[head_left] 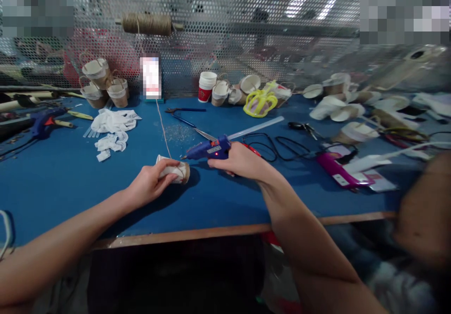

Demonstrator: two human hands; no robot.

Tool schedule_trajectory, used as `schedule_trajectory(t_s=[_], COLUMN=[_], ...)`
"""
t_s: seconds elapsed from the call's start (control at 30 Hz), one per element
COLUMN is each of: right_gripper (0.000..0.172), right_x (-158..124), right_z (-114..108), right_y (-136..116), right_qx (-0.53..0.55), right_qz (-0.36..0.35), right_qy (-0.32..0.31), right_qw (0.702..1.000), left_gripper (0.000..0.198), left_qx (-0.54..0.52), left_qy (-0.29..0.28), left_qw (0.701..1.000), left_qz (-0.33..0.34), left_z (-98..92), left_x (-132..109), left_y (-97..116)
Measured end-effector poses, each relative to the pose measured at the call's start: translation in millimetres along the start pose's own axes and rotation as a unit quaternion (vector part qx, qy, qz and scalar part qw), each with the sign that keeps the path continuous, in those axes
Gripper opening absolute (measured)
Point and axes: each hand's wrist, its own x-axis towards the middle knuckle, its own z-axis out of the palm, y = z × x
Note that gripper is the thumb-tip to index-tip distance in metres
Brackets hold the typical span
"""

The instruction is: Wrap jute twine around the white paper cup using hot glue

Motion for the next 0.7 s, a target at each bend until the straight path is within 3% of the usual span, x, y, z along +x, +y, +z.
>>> schedule_trajectory(t_s=[0.1,0.27,0.5,0.6,0.7], right_gripper=[0.021,0.022,0.033,0.03,0.028], right_x=[6.9,35.3,72.5,79.6,81.8], right_z=[-5.1,-25.9,-42.2,-38.7,-30.7], right_y=[2.0,18.4,47.3,47.7,37.5], right_qx=[0.047,-0.073,-0.127,-0.137,-0.138], right_qz=[-0.021,0.068,0.173,0.179,0.137], right_qy=[0.026,0.201,0.211,0.223,0.249], right_qw=[0.998,0.975,0.954,0.948,0.949], left_gripper=[0.028,0.028,0.028,0.028,0.027], left_qx=[-0.012,-0.019,-0.018,-0.018,-0.017], left_qy=[-0.002,0.001,0.007,0.016,0.025], left_qw=[1.0,1.0,1.0,0.999,0.998], left_qz=[-0.008,-0.008,0.012,0.035,0.061], left_z=[1.5,2.9,5.7,6.9,7.1], left_x=[0.4,1.6,1.5,2.2,2.4], left_y=[-1.2,-2.2,-0.9,-0.1,0.3])
